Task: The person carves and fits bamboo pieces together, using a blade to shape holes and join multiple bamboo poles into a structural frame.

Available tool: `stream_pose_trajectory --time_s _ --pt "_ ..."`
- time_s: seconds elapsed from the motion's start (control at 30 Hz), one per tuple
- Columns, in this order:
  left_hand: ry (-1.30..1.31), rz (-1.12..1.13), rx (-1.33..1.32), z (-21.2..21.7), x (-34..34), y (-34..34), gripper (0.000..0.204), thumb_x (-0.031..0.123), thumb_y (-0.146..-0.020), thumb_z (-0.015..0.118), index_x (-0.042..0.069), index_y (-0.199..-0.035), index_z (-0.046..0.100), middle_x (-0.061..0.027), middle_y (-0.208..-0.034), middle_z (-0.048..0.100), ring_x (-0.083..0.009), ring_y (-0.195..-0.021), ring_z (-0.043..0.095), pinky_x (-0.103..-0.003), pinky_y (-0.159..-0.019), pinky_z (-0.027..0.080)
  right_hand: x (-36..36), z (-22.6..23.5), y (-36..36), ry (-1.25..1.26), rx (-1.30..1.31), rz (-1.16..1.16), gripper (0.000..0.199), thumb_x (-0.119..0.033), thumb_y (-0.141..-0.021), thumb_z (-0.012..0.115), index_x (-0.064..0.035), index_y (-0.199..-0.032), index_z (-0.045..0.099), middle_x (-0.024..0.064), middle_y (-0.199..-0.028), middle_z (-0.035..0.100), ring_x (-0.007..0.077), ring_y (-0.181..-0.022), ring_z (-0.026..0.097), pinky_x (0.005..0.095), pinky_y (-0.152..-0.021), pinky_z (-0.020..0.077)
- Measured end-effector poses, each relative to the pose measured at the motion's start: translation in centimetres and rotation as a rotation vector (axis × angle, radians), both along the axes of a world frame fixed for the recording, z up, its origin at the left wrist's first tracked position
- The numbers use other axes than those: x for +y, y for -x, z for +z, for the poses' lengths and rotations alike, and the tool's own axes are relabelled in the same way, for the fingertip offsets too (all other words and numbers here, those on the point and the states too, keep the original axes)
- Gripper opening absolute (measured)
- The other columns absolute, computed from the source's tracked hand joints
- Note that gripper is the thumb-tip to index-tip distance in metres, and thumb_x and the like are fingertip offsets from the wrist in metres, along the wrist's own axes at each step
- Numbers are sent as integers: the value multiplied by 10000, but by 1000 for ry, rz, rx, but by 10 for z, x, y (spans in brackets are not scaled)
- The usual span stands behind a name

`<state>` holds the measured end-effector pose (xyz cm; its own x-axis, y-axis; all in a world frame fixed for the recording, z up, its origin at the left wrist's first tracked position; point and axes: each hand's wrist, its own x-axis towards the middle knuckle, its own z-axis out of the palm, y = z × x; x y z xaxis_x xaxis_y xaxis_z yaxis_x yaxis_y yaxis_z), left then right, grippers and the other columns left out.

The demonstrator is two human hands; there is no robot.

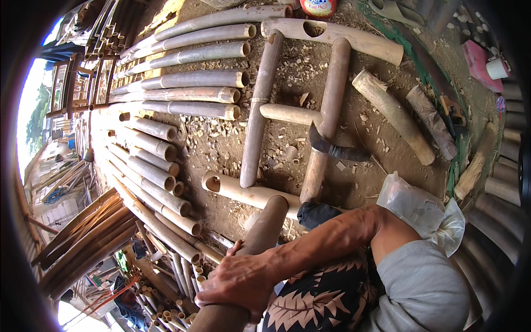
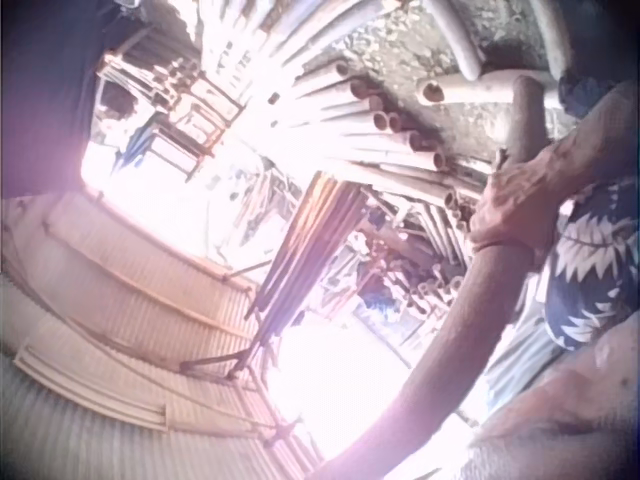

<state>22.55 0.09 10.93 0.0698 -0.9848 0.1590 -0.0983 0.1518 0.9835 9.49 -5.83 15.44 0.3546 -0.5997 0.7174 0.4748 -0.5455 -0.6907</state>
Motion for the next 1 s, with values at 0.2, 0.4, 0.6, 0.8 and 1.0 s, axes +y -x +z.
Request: stream_pose_trajectory --time_s 0.2,0.4,0.6,0.8,1.0 --pt "9 -50 45 2 0 11 1035 416 -637 900 -67 -1371 352 -207 -1257 542 -314 -1185 531 -429 -1038 427 -31 23 -3 -136 103 26 626 -269 -557 825 -5 -1037 522 149 -833 642 343 -769 670 434 -709 549" --pt "92 -34 94 63 -18 14 997 434 -654 882 -91 -1341 386 -222 -1211 578 -325 -1130 582 -428 -997 474 -45 92 5 -311 237 68 713 -316 -675 831 16 -1186 461 154 -887 624 308 -762 629 399 -724 564" --pt "35 -98 216 92 -66 35 963 452 -671 863 -114 -1312 419 -236 -1165 613 -336 -1075 632 -426 -956 520 -24 30 71 -221 257 -229 1206 -503 -660 871 -34 -1516 162 265 -1446 344 434 -1325 390 554 -1137 329" --pt "-153 -229 354 61 -125 102 829 532 -760 731 -109 -1224 484 -245 -1057 639 -334 -935 684 -431 -808 595 155 -126 169 -690 719 -687 1096 -600 -579 883 -4 -1385 440 241 -1283 564 378 -1197 573 454 -1000 481" --pt "-587 -210 681 -44 -118 141 524 304 -870 721 6 -1242 504 -112 -1019 634 -217 -874 645 -357 -770 555 223 -103 190 -877 780 -870 803 -500 -652 835 19 -1206 573 193 -1007 684 327 -934 694 414 -817 545"
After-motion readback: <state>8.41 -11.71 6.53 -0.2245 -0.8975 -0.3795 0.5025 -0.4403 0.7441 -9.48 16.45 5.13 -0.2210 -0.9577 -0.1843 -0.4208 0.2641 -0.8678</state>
